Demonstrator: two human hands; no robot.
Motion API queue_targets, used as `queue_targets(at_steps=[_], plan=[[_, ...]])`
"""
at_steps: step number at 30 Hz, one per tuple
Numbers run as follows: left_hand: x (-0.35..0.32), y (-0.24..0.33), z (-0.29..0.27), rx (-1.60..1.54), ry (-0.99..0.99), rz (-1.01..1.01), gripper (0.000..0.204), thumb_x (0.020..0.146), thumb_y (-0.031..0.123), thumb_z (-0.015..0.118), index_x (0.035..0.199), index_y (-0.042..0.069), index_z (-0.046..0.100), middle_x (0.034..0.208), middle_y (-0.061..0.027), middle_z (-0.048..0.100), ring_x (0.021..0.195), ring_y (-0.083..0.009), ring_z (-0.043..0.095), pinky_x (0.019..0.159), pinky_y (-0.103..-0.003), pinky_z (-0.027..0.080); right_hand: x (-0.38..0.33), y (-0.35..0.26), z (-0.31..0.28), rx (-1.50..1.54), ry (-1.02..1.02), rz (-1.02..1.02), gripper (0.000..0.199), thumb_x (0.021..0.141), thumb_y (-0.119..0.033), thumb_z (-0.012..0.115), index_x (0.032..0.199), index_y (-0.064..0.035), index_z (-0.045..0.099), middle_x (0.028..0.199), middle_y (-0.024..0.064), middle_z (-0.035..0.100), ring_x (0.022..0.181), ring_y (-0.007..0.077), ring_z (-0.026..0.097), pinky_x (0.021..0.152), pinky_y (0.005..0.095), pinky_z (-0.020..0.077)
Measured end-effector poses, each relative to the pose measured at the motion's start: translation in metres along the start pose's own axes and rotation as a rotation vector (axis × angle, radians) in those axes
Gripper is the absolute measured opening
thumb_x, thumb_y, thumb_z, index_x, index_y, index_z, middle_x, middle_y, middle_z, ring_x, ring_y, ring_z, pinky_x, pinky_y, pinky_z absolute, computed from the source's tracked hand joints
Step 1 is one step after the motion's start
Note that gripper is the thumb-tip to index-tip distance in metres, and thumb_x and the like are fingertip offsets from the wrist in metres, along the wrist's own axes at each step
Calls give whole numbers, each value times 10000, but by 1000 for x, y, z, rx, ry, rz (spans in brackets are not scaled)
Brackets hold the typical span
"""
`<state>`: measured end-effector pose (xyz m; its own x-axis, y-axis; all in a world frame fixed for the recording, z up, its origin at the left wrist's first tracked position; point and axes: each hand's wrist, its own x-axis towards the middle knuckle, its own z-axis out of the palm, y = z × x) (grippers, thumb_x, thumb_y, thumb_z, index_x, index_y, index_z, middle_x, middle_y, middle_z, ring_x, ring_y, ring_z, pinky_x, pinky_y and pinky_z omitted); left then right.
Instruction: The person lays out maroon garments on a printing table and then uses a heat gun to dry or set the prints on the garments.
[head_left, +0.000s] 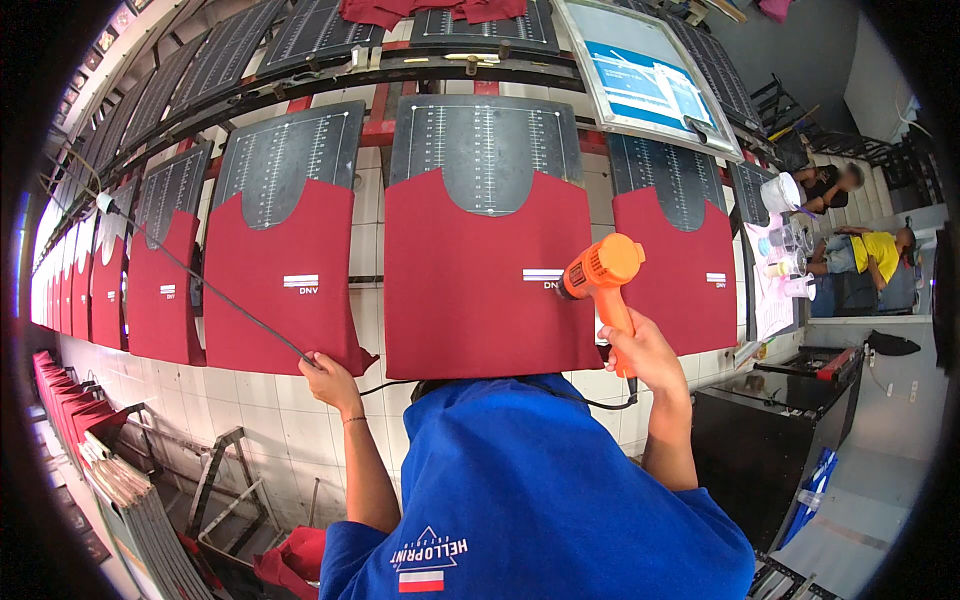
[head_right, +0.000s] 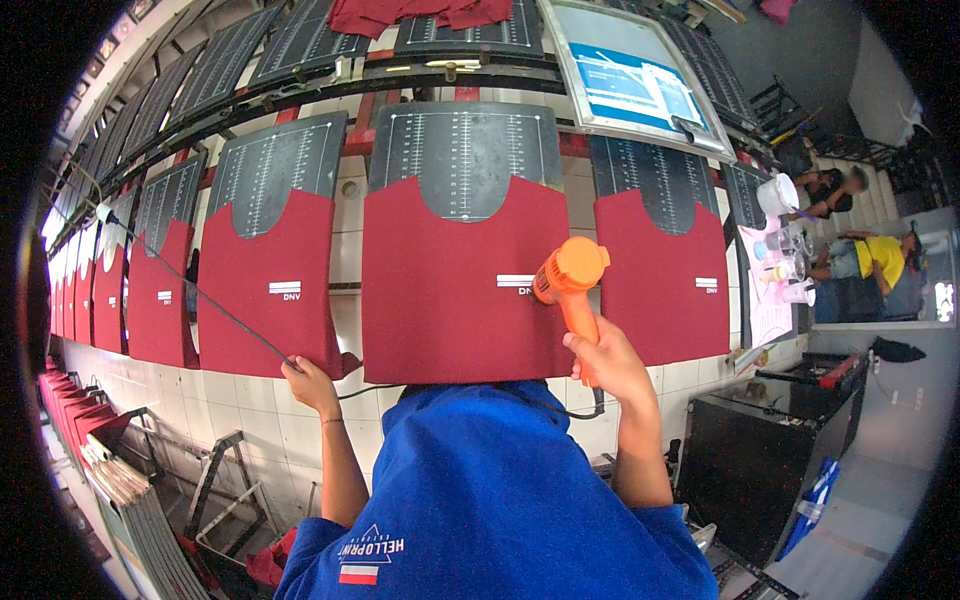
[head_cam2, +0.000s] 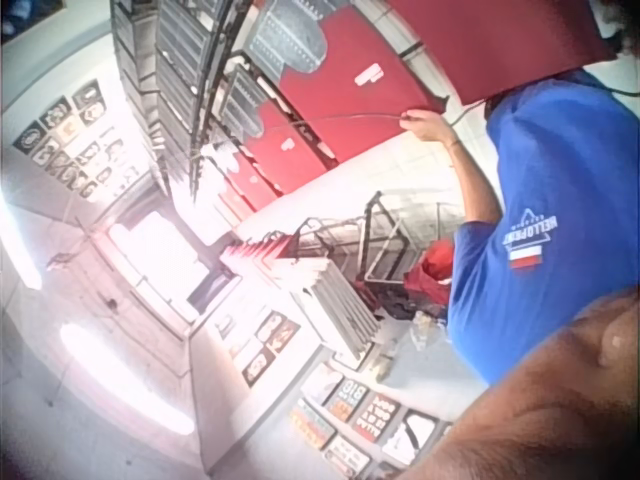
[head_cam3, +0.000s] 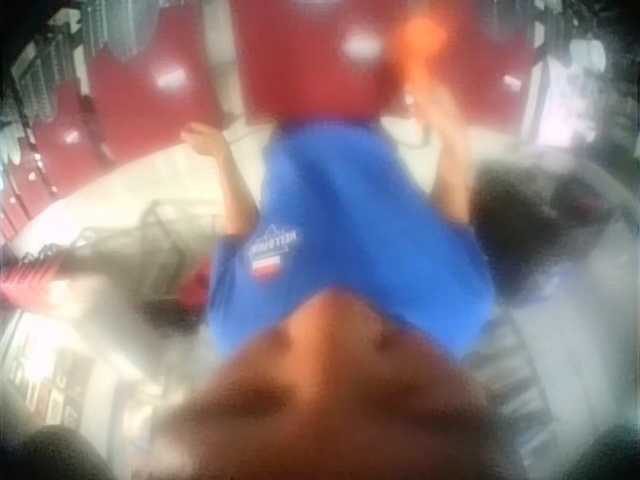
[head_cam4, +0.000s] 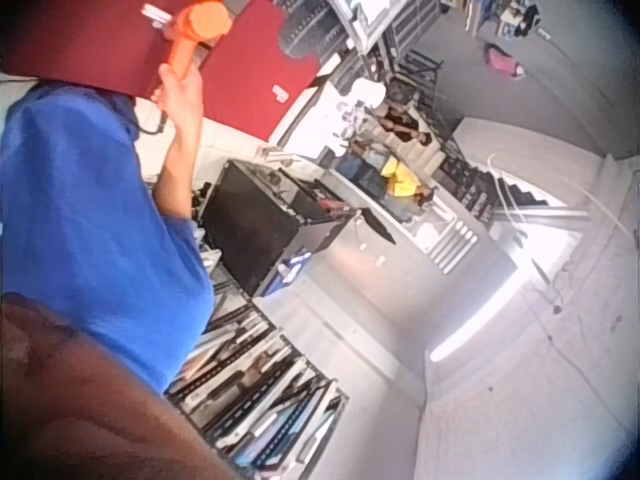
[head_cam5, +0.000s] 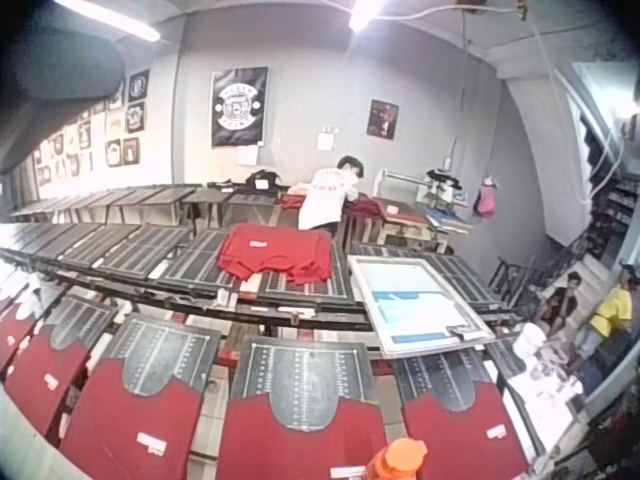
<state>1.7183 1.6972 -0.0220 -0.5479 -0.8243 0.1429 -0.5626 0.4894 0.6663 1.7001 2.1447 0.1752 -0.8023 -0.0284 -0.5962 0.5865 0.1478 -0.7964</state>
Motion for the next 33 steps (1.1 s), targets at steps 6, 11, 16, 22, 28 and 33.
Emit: queue_targets(at_steps=[6, 11, 16, 22, 28, 33], plan=[[0, 3, -2, 2, -13, -15, 227, 955, 193, 478, 1028, -6, 561, 929, -204, 678, 878, -371, 660, 738, -444, 492, 1, -2, 8, -3, 13, -5, 280, 924, -137, 569, 1156, 6, 507, 899, 34, 583, 573, 82, 556, 548, 251, 510], [0, -1, -3, -6, -34, -17, 230, 955, 191, 476, 1039, -6, 561, 944, -203, 679, 894, -368, 662, 747, -443, 496, 1, -5, 16, 2, 3, -7, 288, 921, -152, 584, 1148, 10, 512, 887, 34, 584, 573, 83, 557, 548, 250, 509], [0, -3, -2, -47, -23, 8, 214, 941, 213, 495, 1018, 30, 573, 877, -185, 678, 829, -370, 657, 721, -456, 483, 5, -3, 24, 22, -11, -45, 259, 924, -162, 605, 1099, 2, 509, 769, -4, 534, 544, 75, 542, 512, 255, 499], [-2, 2, -1, -11, -2, -17, 198, 952, 184, 482, 991, 6, 558, 860, -181, 679, 799, -354, 659, 687, -442, 481, 9, -2, 16, 54, -1, -62, 269, 924, -169, 598, 1111, 5, 512, 787, 10, 550, 551, 82, 558, 514, 264, 507], [-4, 4, 0, 64, 20, -22, 203, 946, 196, 493, 996, 10, 559, 868, -186, 683, 814, -375, 653, 703, -460, 482, 15, 1, -3, 81, 8, -74, 237, 921, -149, 591, 1093, -3, 519, 783, 14, 543, 546, 88, 553, 502, 269, 503], [-4, 0, 1, 75, -26, -26, 218, 950, 207, 493, 1004, 6, 559, 922, -207, 677, 863, -389, 645, 739, -470, 478, 17, 1, -4, 137, -20, -90, 242, 917, -154, 597, 1095, -9, 520, 782, 9, 531, 553, 83, 549, 503, 270, 505]])
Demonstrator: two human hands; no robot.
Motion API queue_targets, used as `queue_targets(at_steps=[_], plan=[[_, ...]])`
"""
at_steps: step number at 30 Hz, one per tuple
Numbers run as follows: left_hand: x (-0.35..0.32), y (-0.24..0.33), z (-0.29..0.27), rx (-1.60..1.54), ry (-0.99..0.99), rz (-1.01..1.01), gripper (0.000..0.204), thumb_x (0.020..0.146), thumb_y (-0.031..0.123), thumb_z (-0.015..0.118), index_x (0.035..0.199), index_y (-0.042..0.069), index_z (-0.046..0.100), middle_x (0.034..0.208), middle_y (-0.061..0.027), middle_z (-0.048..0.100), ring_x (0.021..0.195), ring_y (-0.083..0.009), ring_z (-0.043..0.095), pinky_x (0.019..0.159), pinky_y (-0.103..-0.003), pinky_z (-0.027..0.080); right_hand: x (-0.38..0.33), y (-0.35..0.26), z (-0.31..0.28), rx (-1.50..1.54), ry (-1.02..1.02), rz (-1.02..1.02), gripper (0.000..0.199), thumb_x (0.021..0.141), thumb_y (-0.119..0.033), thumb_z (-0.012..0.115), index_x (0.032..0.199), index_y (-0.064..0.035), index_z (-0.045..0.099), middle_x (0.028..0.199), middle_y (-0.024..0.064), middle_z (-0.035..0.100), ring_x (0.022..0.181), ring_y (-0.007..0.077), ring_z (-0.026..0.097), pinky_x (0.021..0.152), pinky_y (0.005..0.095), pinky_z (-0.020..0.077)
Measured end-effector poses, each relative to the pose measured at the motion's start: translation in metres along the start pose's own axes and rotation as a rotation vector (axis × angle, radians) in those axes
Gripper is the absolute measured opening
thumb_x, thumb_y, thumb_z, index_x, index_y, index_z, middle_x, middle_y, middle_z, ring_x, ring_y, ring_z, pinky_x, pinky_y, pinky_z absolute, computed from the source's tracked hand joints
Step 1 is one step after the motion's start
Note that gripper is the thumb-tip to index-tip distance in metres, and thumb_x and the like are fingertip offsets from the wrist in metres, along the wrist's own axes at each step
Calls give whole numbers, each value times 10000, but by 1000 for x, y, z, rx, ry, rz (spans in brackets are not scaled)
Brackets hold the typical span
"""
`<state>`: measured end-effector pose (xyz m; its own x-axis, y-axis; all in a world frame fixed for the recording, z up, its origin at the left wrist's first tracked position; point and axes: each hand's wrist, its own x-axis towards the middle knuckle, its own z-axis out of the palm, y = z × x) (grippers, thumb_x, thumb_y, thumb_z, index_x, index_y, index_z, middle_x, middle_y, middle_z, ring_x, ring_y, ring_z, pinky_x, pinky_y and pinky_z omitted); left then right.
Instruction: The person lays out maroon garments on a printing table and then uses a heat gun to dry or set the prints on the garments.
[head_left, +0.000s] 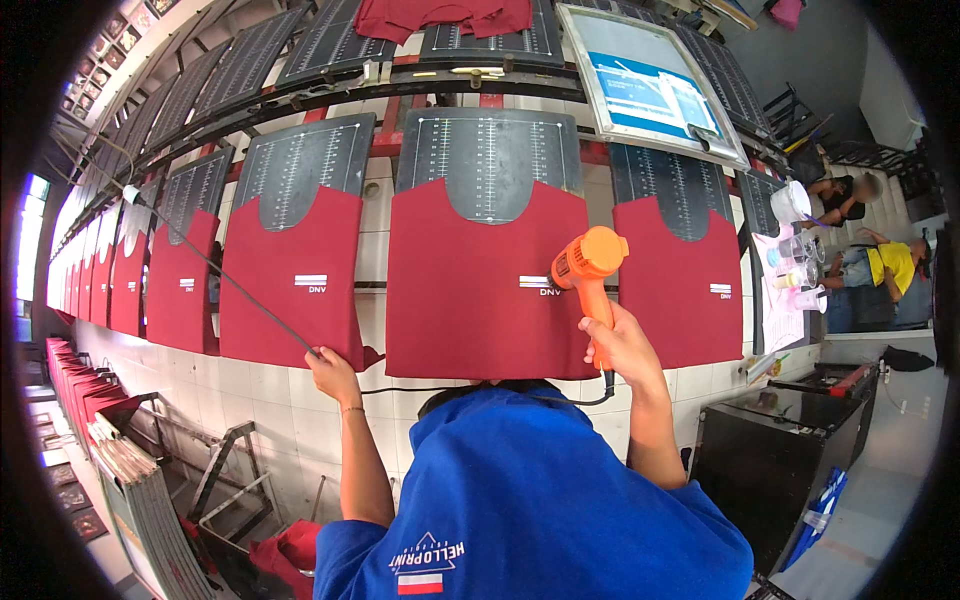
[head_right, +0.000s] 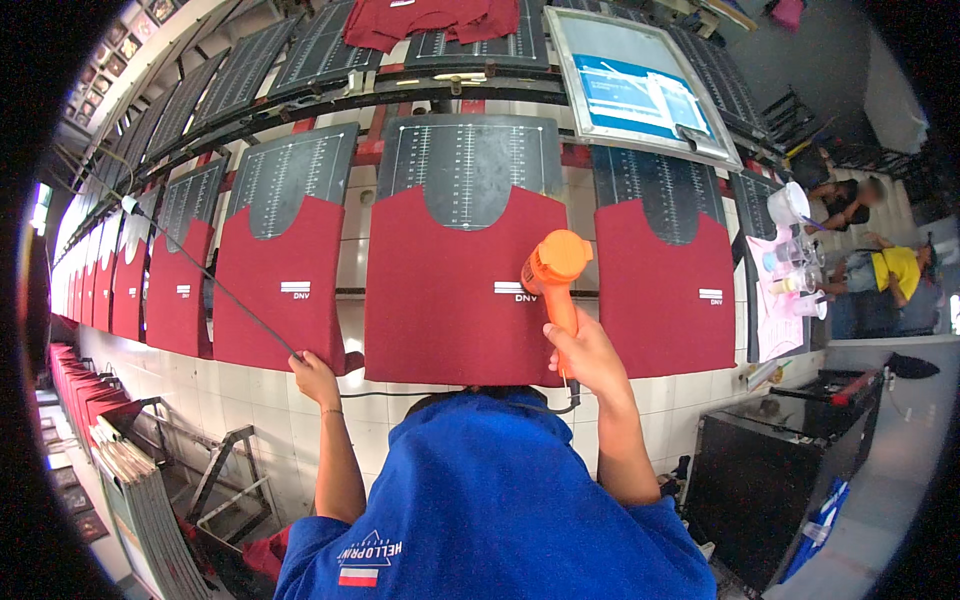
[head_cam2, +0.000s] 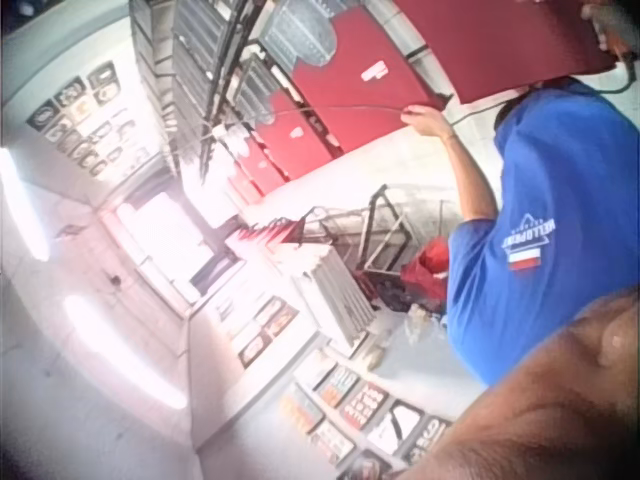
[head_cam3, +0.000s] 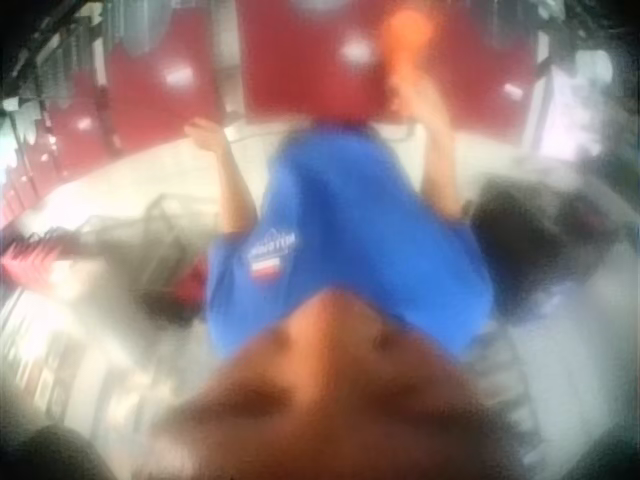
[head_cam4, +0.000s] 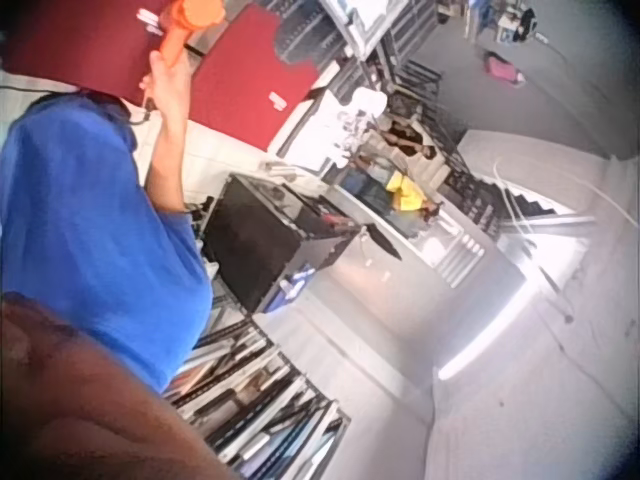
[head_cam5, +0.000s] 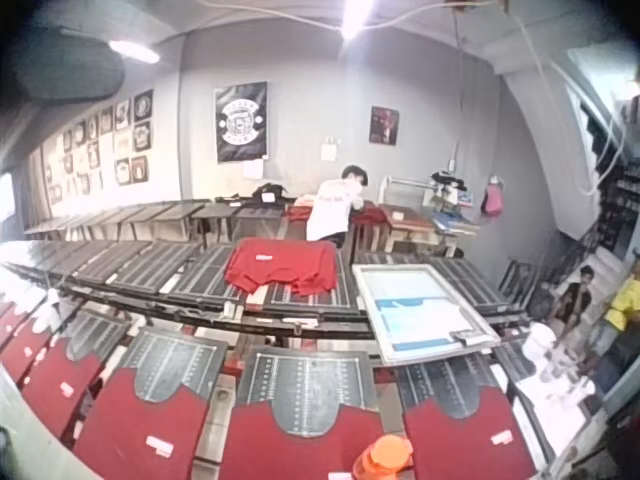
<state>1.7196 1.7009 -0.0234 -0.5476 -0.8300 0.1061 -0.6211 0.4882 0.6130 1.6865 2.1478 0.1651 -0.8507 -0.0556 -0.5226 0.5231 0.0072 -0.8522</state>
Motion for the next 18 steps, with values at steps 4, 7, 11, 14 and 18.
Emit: queue_targets(at_steps=[4, 7, 11, 14, 18], plan=[[2, -15, -3, -83, 52, 190, 253, 982, 227, 459, 992, -9, 550, 876, -173, 645, 798, -311, 621, 710, -419, 464, 5, 4, -3, 25, -56, 23, 267, 914, -163, 605, 1113, -11, 513, 789, 3, 524, 561, 82, 548, 516, 274, 514], [6, -38, -22, -310, -93, -3, 309, 1016, 257, 403, 964, -17, 538, 762, -87, 535, 691, -199, 508, 646, -351, 422, 8, 3, 3, 18, -88, 12, 277, 915, -169, 604, 1121, -10, 508, 800, 6, 525, 563, 83, 548, 522, 273, 518], [11, -76, -49, -340, -42, -68, 361, 1036, 294, 347, 934, 7, 540, 647, 0, 384, 592, -107, 363, 552, -283, 331, 13, -2, 15, 20, -93, 28, 280, 917, -167, 595, 1126, -5, 506, 814, 12, 529, 563, 88, 549, 529, 275, 523], [30, -112, -76, -406, -128, -204, 315, 1032, 276, 382, 978, 18, 555, 632, 6, 401, 572, -98, 391, 546, -264, 347, 14, -7, 33, 47, -82, 46, 274, 916, -152, 583, 1129, 2, 503, 809, 19, 533, 559, 95, 549, 532, 276, 521], [64, -120, -121, -901, -583, -274, 293, 1021, 261, 451, 1149, 13, 543, 663, -31, 515, 634, -137, 528, 624, -269, 446, 18, -2, 76, -40, -86, 5, 298, 913, -141, 587, 1156, 6, 497, 784, 18, 534, 554, 91, 550, 527, 263, 511]])
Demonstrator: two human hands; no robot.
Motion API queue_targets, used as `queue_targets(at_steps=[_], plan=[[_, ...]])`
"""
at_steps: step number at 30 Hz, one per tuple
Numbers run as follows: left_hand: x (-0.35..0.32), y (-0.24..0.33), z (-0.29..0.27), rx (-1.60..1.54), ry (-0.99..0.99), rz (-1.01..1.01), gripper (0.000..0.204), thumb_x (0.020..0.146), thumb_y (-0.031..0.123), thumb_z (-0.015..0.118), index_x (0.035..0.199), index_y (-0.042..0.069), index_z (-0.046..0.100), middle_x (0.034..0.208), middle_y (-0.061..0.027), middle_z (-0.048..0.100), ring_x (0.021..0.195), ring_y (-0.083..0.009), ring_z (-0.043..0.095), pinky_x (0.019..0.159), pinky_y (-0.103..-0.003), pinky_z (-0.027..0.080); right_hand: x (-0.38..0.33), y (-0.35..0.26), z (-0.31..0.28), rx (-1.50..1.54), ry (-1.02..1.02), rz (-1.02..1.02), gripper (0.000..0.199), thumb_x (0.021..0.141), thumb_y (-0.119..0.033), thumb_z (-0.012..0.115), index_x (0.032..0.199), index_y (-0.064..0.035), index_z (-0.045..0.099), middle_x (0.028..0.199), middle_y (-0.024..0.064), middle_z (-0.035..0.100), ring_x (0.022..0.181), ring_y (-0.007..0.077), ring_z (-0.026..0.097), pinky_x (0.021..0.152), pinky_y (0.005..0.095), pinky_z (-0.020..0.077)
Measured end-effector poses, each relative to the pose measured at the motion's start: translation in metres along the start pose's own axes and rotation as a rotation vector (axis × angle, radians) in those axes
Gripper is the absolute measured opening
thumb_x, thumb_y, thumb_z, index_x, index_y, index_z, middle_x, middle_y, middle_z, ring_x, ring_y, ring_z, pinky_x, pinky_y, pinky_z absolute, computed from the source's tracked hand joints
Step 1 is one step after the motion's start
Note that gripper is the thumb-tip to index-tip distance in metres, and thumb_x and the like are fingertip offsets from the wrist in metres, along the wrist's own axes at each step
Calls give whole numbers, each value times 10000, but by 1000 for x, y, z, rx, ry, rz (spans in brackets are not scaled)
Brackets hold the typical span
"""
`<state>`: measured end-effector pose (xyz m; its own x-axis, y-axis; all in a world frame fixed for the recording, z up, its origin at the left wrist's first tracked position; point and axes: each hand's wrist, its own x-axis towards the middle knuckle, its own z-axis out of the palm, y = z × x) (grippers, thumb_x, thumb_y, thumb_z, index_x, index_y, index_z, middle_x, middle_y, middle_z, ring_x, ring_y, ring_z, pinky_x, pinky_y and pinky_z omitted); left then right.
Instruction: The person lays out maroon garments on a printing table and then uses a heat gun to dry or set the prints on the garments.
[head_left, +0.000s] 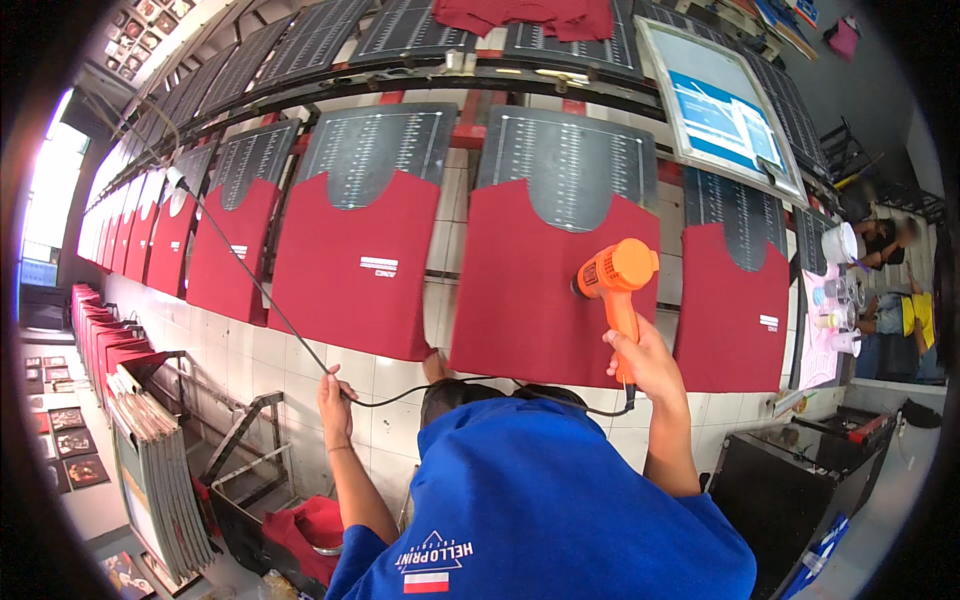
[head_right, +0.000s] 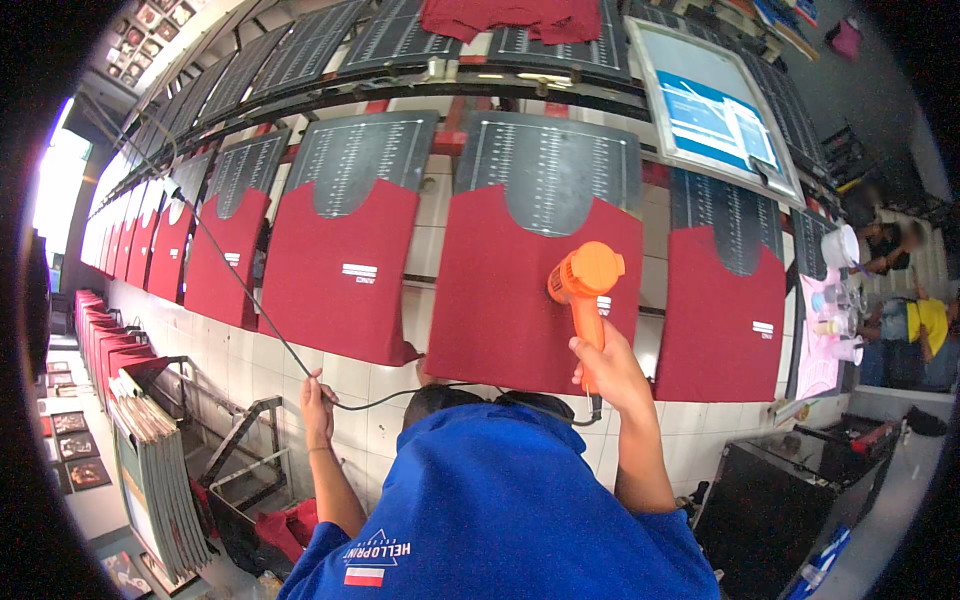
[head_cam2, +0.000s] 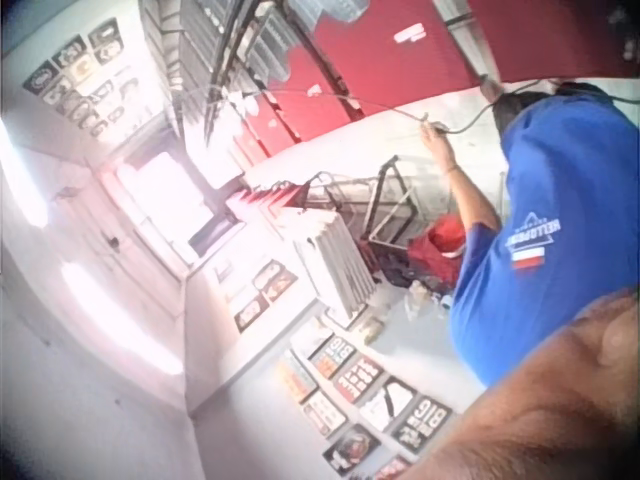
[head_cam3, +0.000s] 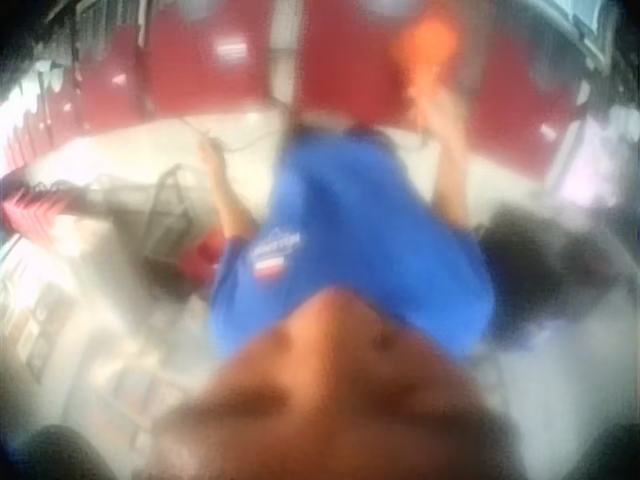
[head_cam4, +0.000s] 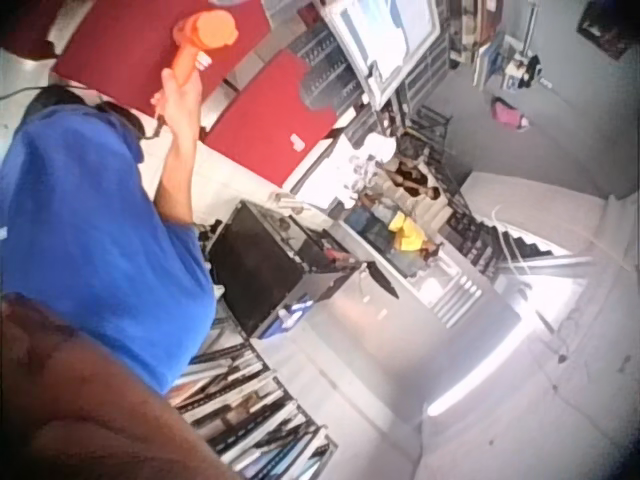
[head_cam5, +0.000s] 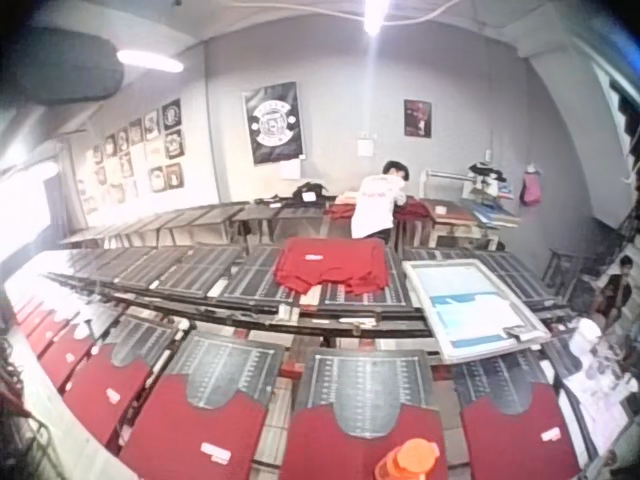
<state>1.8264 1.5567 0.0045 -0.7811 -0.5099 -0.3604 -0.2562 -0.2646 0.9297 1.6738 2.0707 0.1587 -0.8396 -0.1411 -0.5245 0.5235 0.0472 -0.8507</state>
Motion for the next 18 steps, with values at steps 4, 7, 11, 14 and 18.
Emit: queue_targets(at_steps=[4, 7, 11, 14, 18], plan=[[11, 69, -24, -119, -364, -313, 329, 1009, 159, 455, 1306, 16, 451, 770, -90, 622, 812, -198, 637, 862, -399, 508, 9, -18, 84, 49, -141, 37, 331, 914, -139, 604, 1187, 4, 484, 814, 14, 540, 567, 83, 561, 521, 249, 506], [69, 99, -55, -555, -518, -69, 381, 978, 143, 514, 1330, 11, 449, 927, -125, 668, 929, -225, 651, 937, -432, 478, 28, -24, 173, 73, -250, 27, 310, 922, -148, 596, 1170, 8, 493, 830, 12, 551, 572, 85, 564, 532, 250, 507], [140, 153, -80, 83, -1041, 10, 323, 993, 221, 494, 1234, 6, 516, 805, -92, 648, 835, -211, 641, 930, -399, 467, 62, -32, 283, 52, -269, 38, 273, 928, -162, 581, 1129, 9, 508, 826, 18, 552, 569, 86, 558, 536, 257, 505], [179, 176, -113, -392, -988, 25, 294, 967, 204, 533, 1144, -23, 592, 854, -119, 672, 871, -226, 651, 942, -378, 462, 81, -39, 345, -4, -201, 2, 273, 926, -176, 589, 1117, 2, 508, 789, 5, 523, 562, 81, 554, 531, 259, 504], [207, 220, -154, 15, -1046, 4, 234, 967, 176, 517, 1092, -16, 559, 820, -126, 667, 851, -228, 649, 884, -357, 482, 87, -48, 392, -52, -108, -8, 309, 926, -185, 594, 1148, 6, 498, 797, -2, 510, 552, 81, 554, 528, 256, 505]])
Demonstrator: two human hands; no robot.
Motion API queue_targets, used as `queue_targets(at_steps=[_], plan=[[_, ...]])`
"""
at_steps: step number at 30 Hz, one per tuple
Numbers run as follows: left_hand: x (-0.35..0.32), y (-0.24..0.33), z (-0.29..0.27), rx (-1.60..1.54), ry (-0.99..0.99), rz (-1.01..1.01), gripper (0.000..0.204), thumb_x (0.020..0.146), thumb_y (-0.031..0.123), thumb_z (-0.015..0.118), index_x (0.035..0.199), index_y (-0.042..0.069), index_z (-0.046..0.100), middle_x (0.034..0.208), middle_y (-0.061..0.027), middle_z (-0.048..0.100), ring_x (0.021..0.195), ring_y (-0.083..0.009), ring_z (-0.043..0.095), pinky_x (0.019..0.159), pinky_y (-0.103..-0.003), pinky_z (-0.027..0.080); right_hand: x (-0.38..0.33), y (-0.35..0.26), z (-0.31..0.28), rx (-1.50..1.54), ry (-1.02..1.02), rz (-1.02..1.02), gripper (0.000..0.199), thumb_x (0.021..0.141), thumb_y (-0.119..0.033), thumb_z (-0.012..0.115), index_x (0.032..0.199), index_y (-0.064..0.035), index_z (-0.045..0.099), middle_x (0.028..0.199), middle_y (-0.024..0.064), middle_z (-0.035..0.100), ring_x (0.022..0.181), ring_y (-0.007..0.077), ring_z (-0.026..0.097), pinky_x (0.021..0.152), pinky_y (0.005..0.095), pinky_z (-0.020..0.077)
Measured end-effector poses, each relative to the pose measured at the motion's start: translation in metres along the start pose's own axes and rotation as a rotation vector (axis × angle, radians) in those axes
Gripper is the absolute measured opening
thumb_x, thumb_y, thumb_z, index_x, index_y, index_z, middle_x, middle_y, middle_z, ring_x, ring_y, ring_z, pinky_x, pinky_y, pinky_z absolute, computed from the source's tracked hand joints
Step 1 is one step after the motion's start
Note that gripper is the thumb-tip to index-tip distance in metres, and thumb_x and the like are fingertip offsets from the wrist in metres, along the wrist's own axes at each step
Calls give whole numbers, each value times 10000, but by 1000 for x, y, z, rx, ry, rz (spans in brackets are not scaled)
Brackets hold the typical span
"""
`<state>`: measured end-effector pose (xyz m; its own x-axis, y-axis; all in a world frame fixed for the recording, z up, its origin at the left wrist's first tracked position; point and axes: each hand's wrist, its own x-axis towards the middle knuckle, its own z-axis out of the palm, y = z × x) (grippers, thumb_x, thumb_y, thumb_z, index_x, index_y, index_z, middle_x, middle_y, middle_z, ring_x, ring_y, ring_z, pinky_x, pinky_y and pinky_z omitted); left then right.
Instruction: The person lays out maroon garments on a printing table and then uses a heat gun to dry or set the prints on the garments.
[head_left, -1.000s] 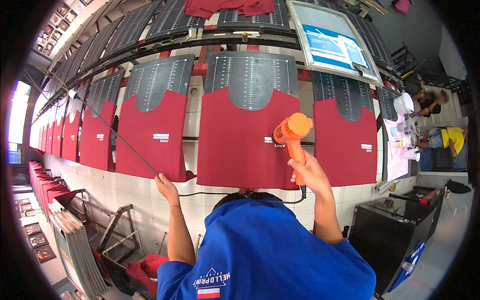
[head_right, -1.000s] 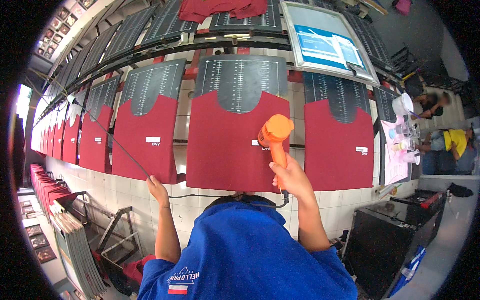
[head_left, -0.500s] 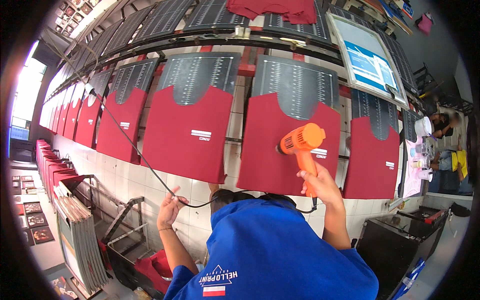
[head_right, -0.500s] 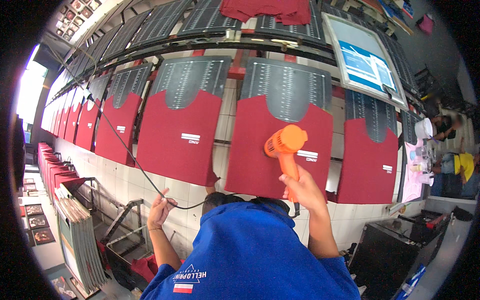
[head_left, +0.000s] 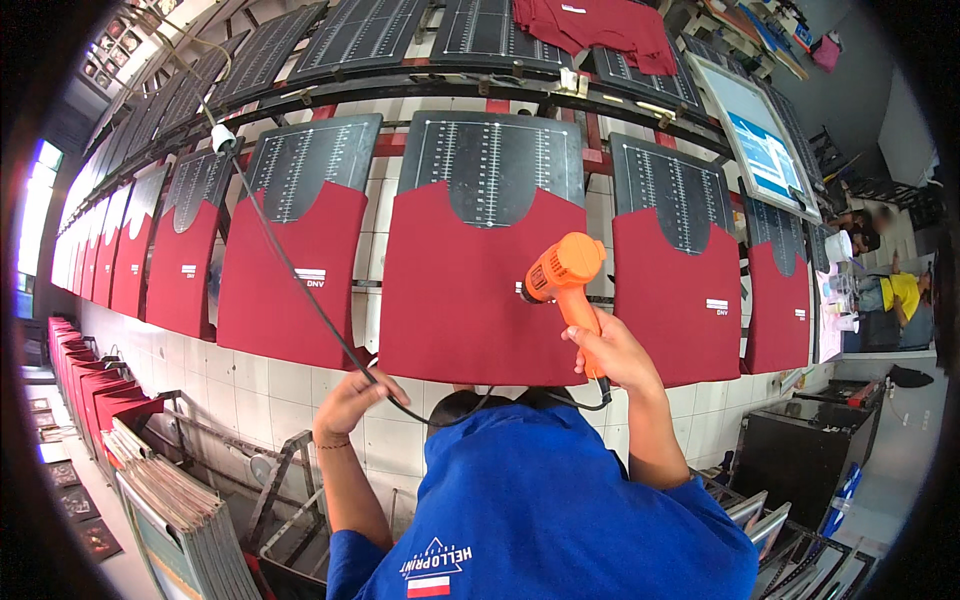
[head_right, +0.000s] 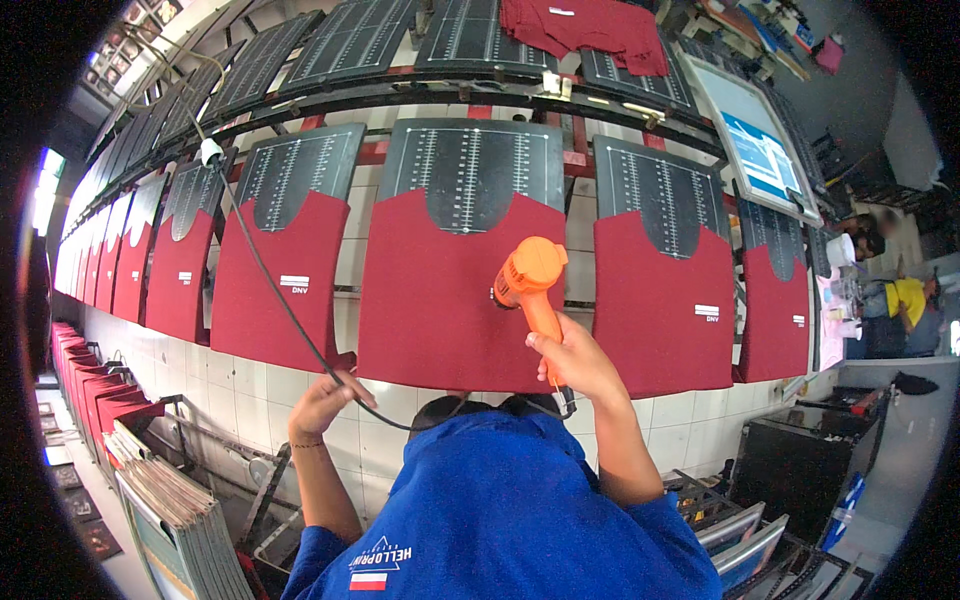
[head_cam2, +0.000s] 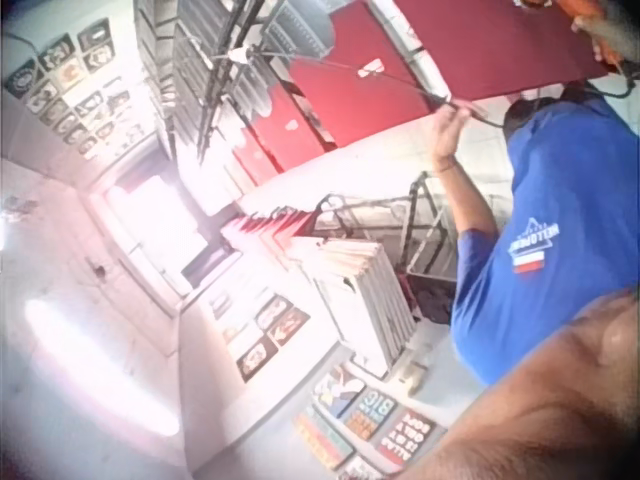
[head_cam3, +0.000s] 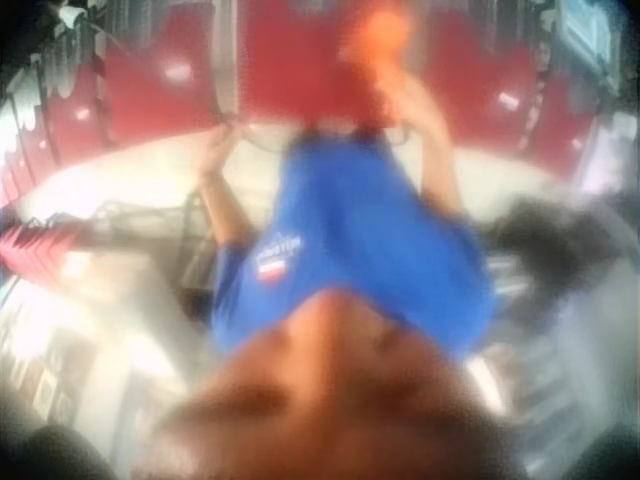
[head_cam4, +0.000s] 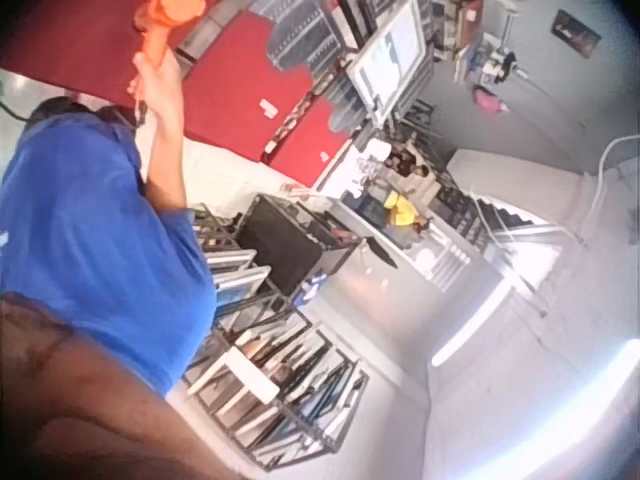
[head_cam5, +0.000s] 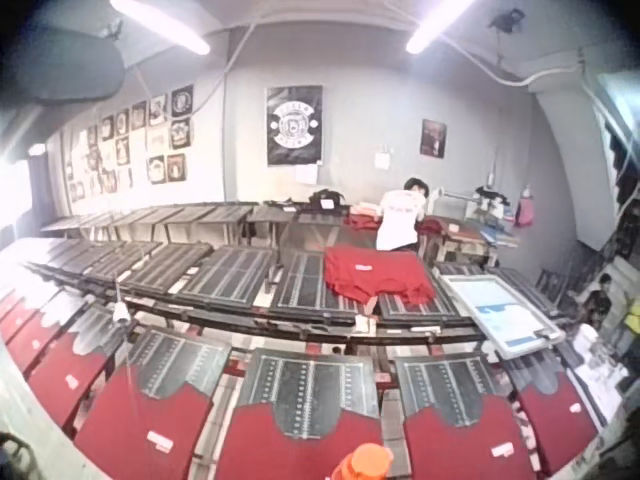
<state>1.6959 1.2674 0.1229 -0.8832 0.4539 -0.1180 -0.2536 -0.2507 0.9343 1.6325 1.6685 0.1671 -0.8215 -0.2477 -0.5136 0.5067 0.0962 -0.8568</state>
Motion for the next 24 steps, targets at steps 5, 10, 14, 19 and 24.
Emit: queue_targets(at_steps=[5, 10, 14, 19, 24], plan=[[-12, -5, -61, -547, 574, 173, 106, 903, 121, 556, 907, 18, 532, 701, -43, 541, 673, -166, 543, 655, -320, 465, 4, -8, 29, -41, 37, 0, 325, 931, -183, 580, 1172, 16, 494, 857, 19, 539, 563, 85, 562, 540, 261, 512], [-9, -83, -128, 568, 1072, -22, 127, 882, 138, 519, 867, 13, 510, 685, -57, 495, 605, -171, 490, 568, -351, 433, 9, -12, 43, -64, 56, -9, 325, 938, -174, 554, 1185, 30, 500, 961, 61, 600, 589, 90, 571, 564, 274, 524], [9, -103, -120, 1016, 1353, -156, 207, 917, 206, 521, 839, 15, 509, 660, -113, 575, 613, -281, 586, 582, -427, 451, 14, -7, 43, -57, 73, -3, 315, 935, -171, 559, 1178, 22, 504, 945, 50, 598, 585, 81, 565, 564, 267, 524], [35, -101, -104, 1241, 1526, -403, 262, 939, 299, 504, 872, 47, 529, 734, -132, 648, 690, -375, 630, 603, -492, 462, 18, -4, 41, -62, 75, -22, 296, 940, -160, 556, 1173, 16, 506, 935, 38, 594, 583, 72, 561, 565, 261, 526], [34, -112, -105, 1253, 1544, -336, 280, 943, 322, 486, 898, 49, 529, 781, -153, 657, 724, -399, 631, 618, -507, 462, 21, -7, 41, -77, 72, -4, 296, 939, -153, 558, 1173, 19, 503, 898, 25, 585, 579, 72, 561, 565, 264, 527]])
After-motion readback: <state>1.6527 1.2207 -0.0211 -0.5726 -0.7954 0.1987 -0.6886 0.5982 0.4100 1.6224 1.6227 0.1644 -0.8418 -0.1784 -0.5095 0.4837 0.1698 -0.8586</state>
